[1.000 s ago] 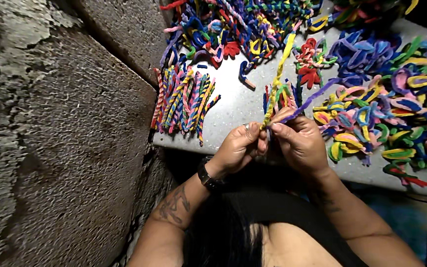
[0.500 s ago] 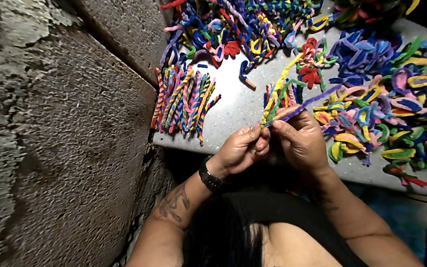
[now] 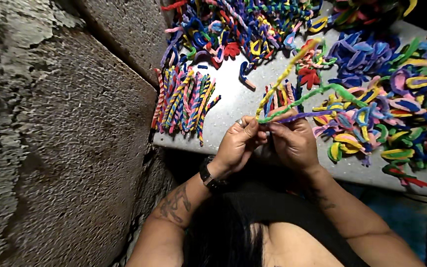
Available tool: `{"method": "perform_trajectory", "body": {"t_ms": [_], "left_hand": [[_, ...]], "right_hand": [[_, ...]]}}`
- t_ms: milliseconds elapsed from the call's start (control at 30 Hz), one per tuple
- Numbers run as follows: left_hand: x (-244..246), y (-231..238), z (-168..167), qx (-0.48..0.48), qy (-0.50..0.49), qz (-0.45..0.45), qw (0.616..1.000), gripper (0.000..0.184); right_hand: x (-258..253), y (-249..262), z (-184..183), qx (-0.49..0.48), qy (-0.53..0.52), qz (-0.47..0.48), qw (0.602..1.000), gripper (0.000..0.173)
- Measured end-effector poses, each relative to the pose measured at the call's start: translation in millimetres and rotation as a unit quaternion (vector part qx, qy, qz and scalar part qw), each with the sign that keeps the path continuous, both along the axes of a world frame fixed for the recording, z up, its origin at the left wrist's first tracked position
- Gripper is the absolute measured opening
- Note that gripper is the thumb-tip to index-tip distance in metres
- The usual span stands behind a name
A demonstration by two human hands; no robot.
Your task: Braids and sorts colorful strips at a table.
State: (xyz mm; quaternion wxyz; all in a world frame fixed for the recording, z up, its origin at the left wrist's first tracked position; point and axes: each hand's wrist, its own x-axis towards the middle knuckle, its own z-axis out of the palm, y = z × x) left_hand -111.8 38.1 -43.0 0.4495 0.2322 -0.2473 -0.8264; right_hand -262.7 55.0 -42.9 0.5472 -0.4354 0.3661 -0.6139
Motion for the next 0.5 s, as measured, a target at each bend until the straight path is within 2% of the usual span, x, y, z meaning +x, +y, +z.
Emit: {"method": "perform_trajectory", "body": {"t_ms": [100, 300, 433, 500], "left_hand": [[1, 0, -8, 0.004, 0.038, -0.043, 0.998, 0.026], [3, -5, -8, 0.017, 0.126, -0.163, 0.978, 0.034], [1, -6, -10, 0.019, 0.097, -0.143, 0.985, 0.035], [0, -5, -8, -0.005, 0.005, -0.104, 0.995, 0.035]], "right_hand": [[-1, -2, -3, 0.027, -0.042, 0.019, 0.999, 0.013], [-6, -6, 3, -0.026, -0.035, 0.042, 0.998, 0.014], [-6, -5, 4, -0.03, 0.002, 0.021, 0.999, 0.015], [-5, -4, 6, -0.021, 0.027, -0.004, 0.999, 0.016]]}}
